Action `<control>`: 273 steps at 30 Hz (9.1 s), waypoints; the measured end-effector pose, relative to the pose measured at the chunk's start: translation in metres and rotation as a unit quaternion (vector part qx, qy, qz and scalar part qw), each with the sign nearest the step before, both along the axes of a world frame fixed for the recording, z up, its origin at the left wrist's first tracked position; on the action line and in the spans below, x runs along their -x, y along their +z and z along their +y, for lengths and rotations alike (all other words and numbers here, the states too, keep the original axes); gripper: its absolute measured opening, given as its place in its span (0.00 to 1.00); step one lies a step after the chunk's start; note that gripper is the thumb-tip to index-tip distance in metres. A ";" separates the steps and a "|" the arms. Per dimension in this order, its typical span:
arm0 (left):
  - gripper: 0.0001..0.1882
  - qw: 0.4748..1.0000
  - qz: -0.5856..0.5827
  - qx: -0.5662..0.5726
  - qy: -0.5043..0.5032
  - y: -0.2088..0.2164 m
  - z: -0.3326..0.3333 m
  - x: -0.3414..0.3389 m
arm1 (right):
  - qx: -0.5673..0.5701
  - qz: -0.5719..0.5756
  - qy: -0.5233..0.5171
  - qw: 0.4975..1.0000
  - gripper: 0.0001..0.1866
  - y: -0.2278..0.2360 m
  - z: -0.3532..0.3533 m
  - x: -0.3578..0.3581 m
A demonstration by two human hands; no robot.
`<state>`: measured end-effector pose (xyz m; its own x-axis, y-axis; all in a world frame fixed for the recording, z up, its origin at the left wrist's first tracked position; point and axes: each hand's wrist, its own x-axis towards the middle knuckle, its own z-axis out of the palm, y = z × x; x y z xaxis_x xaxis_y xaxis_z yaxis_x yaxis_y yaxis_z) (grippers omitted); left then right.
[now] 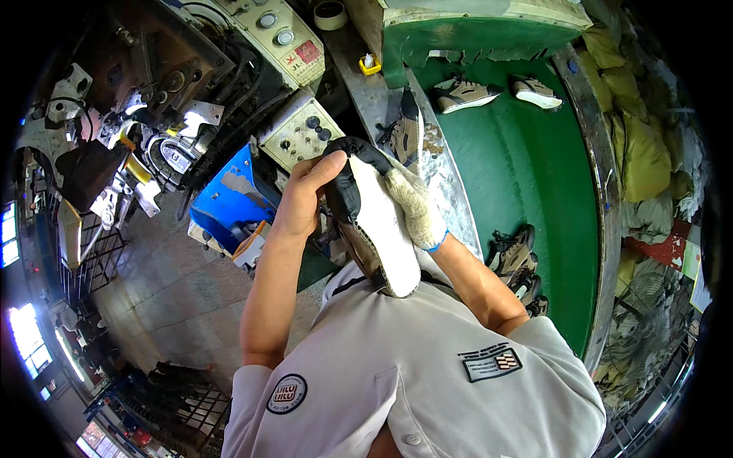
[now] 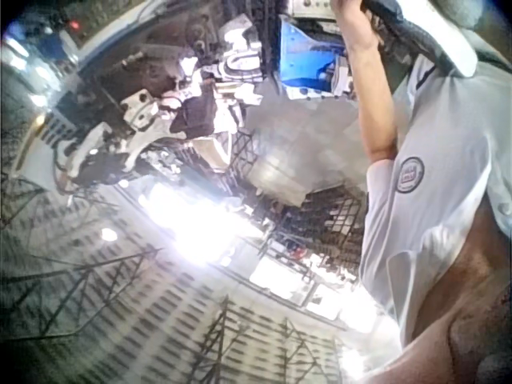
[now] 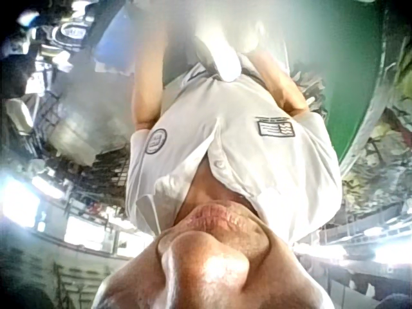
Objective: The person places a shoe upper onto a lasting machine, activates the machine to press and shape the material over the last, removes the shoe, and places it on a conveyor belt.
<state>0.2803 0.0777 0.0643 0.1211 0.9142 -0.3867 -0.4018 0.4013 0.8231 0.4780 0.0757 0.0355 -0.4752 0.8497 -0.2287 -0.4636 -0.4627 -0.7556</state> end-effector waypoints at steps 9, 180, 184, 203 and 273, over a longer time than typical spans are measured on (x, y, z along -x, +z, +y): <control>0.12 0.998 0.041 -0.010 0.055 -0.006 0.005 -0.026 | -0.019 -0.077 -0.031 0.996 0.31 0.000 -0.001 -0.006; 0.38 0.732 0.202 0.034 0.649 0.005 -0.314 0.100 | -0.351 -0.137 0.613 0.694 0.49 0.080 -0.171 0.217; 0.37 0.737 0.167 0.047 0.654 0.014 -0.318 0.099 | -0.500 -0.153 0.562 0.640 0.52 0.092 -0.174 0.223; 0.36 0.721 0.242 0.124 0.637 0.049 -0.308 0.111 | -0.577 -0.155 0.471 0.649 0.49 0.058 -0.157 0.247; 0.31 0.955 -0.009 0.168 -0.242 -0.124 0.007 -0.146 | 0.093 -0.354 -0.336 0.868 0.64 -0.086 -0.030 -0.139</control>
